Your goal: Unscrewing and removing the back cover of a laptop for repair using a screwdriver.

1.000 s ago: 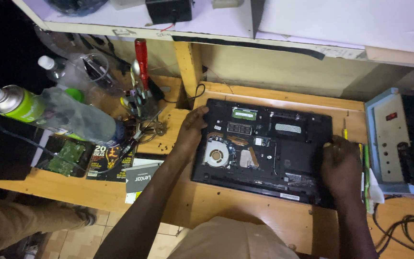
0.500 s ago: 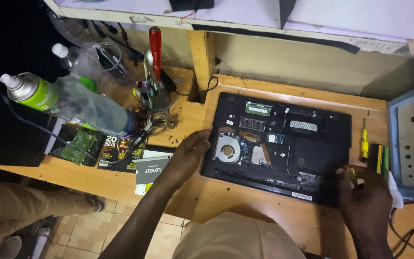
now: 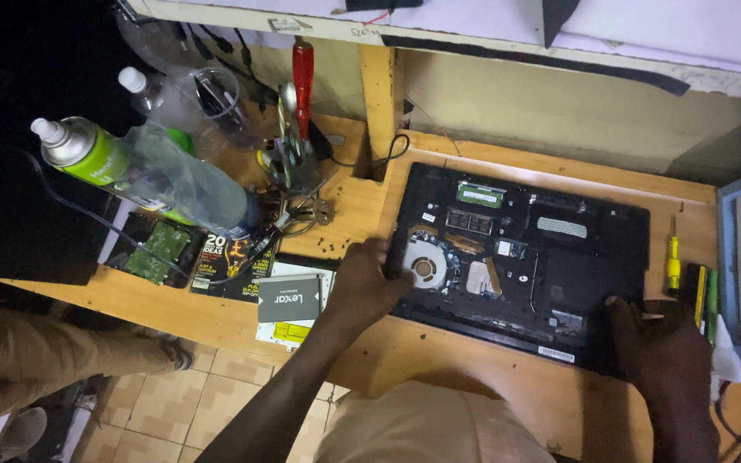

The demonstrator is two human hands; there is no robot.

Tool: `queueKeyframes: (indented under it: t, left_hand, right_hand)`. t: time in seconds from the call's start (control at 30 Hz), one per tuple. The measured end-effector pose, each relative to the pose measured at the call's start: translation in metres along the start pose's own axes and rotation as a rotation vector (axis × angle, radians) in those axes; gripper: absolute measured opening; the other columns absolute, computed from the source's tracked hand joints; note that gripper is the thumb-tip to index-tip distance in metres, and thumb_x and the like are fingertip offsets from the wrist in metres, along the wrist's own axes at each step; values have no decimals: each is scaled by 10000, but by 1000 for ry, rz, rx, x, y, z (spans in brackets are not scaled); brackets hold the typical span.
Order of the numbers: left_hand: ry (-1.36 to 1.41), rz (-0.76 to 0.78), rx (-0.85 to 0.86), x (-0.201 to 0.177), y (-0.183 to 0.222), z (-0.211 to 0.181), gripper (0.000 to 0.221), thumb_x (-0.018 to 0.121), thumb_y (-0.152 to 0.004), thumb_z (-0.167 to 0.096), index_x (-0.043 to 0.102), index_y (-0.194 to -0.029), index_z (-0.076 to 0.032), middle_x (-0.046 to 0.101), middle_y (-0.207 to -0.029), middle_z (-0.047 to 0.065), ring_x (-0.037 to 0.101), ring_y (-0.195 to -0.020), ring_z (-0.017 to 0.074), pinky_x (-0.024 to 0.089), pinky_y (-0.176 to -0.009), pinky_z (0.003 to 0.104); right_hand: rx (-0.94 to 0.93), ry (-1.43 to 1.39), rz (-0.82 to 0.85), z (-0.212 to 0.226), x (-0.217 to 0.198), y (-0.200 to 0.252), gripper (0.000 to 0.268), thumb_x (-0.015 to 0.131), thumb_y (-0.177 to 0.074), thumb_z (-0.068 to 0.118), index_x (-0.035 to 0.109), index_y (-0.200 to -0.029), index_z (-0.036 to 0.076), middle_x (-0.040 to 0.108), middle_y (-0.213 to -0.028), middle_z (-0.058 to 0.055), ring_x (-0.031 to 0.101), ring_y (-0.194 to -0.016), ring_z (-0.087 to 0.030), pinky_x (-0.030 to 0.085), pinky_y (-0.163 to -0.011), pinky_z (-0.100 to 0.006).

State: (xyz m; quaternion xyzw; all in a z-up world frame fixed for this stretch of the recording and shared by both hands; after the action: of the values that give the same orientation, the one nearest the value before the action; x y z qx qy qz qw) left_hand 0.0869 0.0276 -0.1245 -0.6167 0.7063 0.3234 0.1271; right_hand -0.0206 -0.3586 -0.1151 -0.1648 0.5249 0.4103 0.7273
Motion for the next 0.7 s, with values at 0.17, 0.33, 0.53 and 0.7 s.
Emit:
queueKeyframes:
  t: [0.17, 0.33, 0.53, 0.7]
  left_hand:
    - [-26, -17, 27, 3, -5, 7, 607, 807, -710, -375, 608, -1219, -109, 652, -1131, 101, 653, -1016, 246, 519, -843, 380]
    - [10, -16, 22, 1, -3, 8, 575, 835, -705, -377, 644, -1167, -95, 703, -1118, 84, 704, -982, 216, 554, -802, 363]
    - [-13, -32, 39, 7, -16, 8, 490, 781, -751, -345, 633, -1138, -84, 693, -1071, 100, 678, -982, 248, 526, -822, 385]
    - [-104, -63, 28, 10, -29, -28, 448, 665, -816, -413, 604, -1130, -101, 585, -1118, 182, 590, -1062, 392, 498, -846, 527]
  right_hand:
    - [0, 31, -9, -2, -5, -3, 655, 590, -1060, 569, 715, -715, 26, 696, -724, -250, 693, -769, -429, 459, -693, -508]
    - [-59, -162, -180, -39, 18, -18, 587, 658, -1104, 556, 715, -859, 24, 694, -838, -181, 665, -870, -313, 449, -789, -443]
    - [-131, -171, -348, -42, 22, -10, 489, 661, -1209, 462, 768, -1049, 12, 735, -908, -216, 705, -882, -399, 489, -788, -491]
    - [-234, -137, -466, -62, 31, -19, 463, 674, -1259, 444, 771, -1140, 7, 741, -951, -230, 723, -884, -395, 505, -764, -484]
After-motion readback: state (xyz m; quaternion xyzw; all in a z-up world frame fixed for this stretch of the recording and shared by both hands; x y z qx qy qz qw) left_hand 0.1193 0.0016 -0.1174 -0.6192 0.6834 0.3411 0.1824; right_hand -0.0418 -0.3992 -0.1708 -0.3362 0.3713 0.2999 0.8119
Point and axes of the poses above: each hand's wrist, its own y-axis away from the middle knuckle, its own x-axis out of the palm, z = x × y, the point moved 7 cm from there along -y, towards the middle knuckle
